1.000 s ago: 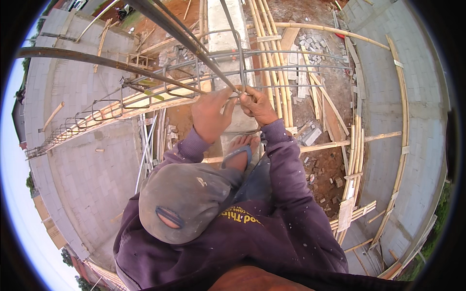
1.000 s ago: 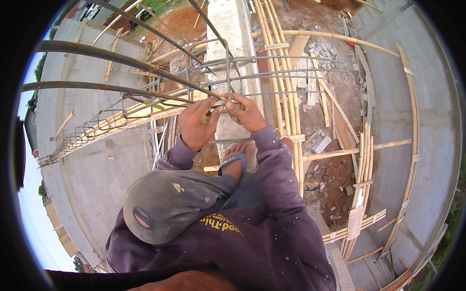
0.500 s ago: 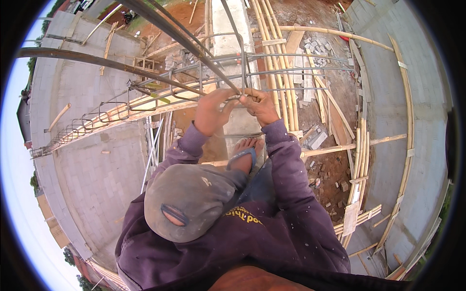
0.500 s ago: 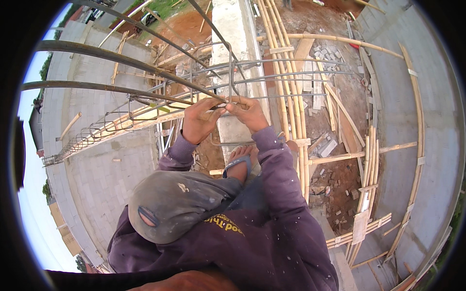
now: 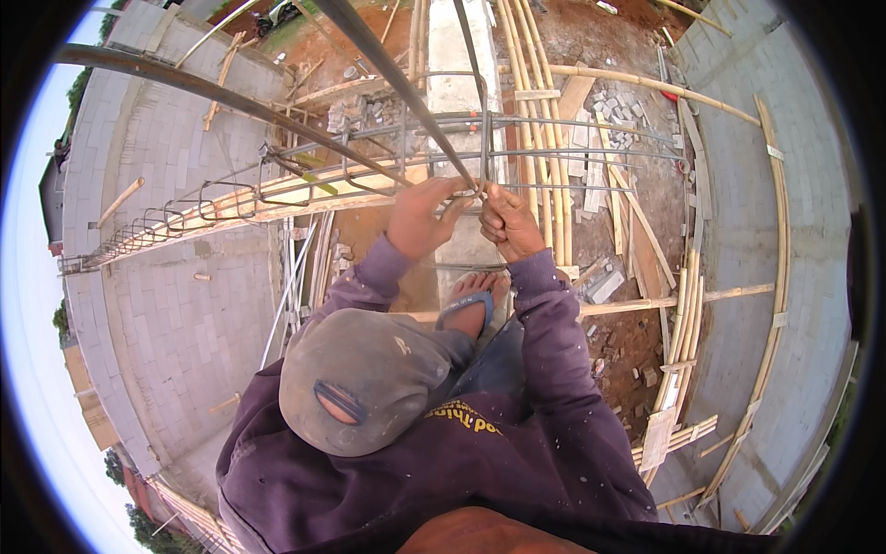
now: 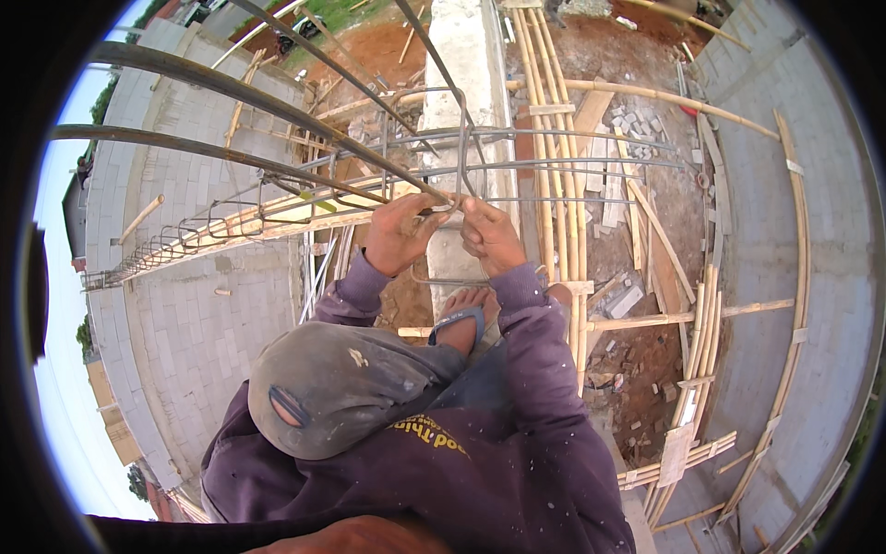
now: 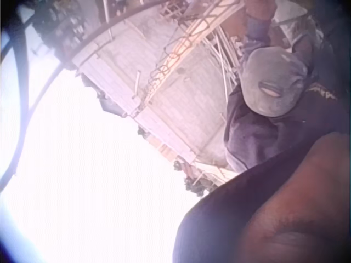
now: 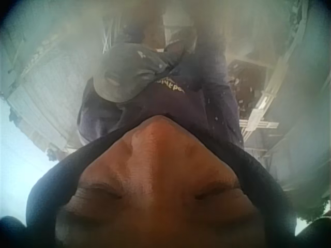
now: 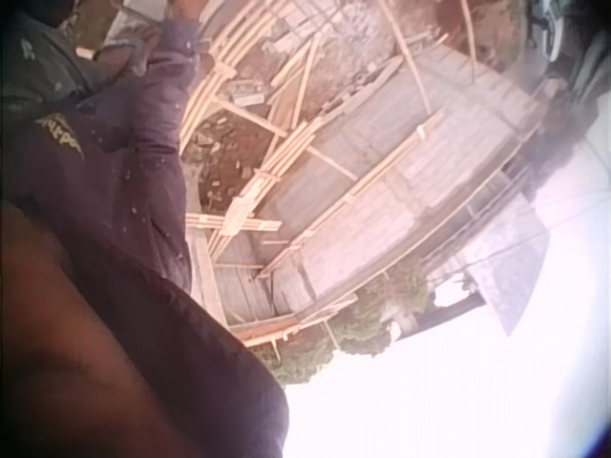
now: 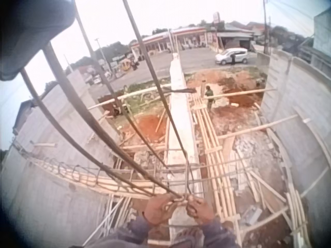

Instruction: The person lifts and positions a rectangular metal rebar cage onto a vertical rebar column at a construction site. They then use a wire-tying tool to secure the cage to the column by twisting binding wires around the intersections.

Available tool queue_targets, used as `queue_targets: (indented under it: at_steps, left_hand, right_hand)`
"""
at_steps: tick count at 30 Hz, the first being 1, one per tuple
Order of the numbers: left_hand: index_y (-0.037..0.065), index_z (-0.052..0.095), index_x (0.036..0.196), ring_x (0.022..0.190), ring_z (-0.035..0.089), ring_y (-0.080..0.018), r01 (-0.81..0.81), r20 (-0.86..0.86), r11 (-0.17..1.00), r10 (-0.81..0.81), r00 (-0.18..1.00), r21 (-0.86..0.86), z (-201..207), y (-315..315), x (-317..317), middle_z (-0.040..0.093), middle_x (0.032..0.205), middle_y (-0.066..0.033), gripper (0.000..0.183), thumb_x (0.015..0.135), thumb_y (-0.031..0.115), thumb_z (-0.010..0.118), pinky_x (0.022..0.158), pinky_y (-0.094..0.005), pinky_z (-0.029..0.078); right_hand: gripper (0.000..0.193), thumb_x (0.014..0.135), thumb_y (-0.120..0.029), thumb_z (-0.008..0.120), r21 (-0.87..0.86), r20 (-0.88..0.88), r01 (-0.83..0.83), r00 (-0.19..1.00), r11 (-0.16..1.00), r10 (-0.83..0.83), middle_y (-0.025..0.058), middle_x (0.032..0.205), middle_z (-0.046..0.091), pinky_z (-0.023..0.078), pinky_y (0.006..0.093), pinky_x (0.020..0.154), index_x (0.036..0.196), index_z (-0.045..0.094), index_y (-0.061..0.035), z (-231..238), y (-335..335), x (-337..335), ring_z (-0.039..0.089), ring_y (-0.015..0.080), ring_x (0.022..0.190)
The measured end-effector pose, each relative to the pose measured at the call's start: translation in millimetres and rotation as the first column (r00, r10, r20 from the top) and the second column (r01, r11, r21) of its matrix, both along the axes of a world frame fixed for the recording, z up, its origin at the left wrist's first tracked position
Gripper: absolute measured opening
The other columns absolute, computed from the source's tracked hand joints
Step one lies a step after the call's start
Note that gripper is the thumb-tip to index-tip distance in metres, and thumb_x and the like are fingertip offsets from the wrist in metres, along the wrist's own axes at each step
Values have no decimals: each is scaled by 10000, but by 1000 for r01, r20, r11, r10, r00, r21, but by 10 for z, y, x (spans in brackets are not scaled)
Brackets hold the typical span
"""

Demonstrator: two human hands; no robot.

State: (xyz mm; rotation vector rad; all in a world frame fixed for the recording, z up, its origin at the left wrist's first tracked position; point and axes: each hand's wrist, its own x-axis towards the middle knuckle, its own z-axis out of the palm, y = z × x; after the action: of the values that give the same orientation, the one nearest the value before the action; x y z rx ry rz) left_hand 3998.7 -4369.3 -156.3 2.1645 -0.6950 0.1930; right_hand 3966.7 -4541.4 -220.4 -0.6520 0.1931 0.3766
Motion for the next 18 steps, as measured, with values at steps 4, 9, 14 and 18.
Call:
queue_targets:
  at_steps: [4, 9, 14, 18]
  left_hand:
    - [29, 687, 1009, 772, 707, -283, -64, -17, 998, 64, 998, -22, -11, -60, -61, 713, 885, -140, 223, 803, 78, 757, 665, -334, 535]
    - [27, 686, 1004, 771, 708, -289, -110, 35, 994, 111, 993, -22, -46, -111, -106, 715, 885, -148, 208, 813, 79, 751, 654, -335, 532]
    - [43, 681, 1006, 779, 685, -317, -122, 67, 992, 124, 990, -30, -71, -114, -109, 699, 881, -149, 211, 808, 82, 743, 655, -375, 528]
    - [47, 682, 999, 775, 681, -318, -134, 42, 990, 135, 990, -34, -79, -100, -107, 698, 876, -146, 202, 810, 81, 743, 654, -370, 525]
  right_hand:
    - [399, 986, -351, 589, -326, 17, 41, 999, 945, -37, -58, 622, 447, 244, 192, 431, 1218, 631, -29, 36, 8, -17, 322, 16, 487]
    - [320, 1011, -302, 554, -420, 96, 215, 977, 882, -192, -38, 644, 474, 256, 189, 423, 1165, 631, -33, 77, 22, -109, 348, 31, 492]
    - [269, 1025, -244, 519, -505, 77, 167, 986, 847, -148, -31, 656, 494, 265, 180, 427, 1178, 603, -40, 35, -29, -351, 374, 33, 507]
    - [252, 1027, -218, 500, -618, 105, 108, 993, 778, -55, -4, 674, 547, 318, 175, 422, 1187, 597, -48, -38, -43, -493, 417, 31, 490]
